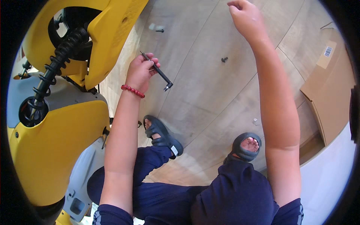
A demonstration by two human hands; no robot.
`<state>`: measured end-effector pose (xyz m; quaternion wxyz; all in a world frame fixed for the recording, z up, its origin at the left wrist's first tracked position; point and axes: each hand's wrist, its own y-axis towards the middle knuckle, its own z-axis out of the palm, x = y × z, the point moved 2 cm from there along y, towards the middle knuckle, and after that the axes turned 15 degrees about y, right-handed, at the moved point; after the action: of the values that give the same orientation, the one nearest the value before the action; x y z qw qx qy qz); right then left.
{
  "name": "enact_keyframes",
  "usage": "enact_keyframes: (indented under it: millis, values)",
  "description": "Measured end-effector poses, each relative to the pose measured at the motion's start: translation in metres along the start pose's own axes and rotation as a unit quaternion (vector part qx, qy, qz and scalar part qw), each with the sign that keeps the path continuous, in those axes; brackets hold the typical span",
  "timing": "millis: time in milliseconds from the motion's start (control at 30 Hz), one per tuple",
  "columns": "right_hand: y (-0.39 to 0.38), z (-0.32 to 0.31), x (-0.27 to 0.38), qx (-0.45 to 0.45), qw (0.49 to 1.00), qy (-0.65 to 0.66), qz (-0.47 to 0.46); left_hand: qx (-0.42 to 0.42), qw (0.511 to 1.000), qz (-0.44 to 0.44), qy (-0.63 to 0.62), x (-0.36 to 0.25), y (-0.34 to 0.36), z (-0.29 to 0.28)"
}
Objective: Use a screwdriver to remove screws and a plastic fairing from a yellow electric scooter.
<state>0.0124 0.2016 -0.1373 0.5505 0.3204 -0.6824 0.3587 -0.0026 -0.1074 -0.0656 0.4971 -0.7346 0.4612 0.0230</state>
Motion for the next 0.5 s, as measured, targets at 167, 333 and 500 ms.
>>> enact_keyframes:
  millis: [167,333,500]
  values:
    - [-0.02,-0.034,-0.02,-0.022,0.99,0.006,0.14,-0.102,0.994,0.011,0.044,-0.004,0.049,0.009]
    - [-0.03,-0.048,-0.005,-0.023,0.982,0.027,0.183,-0.13,0.984,-0.026,0.118,-0.019,0.074,0.017]
    - [-0.037,-0.051,-0.015,-0.063,0.985,0.074,0.144,-0.087,0.988,-0.049,0.118,-0.009,0.081,0.025]
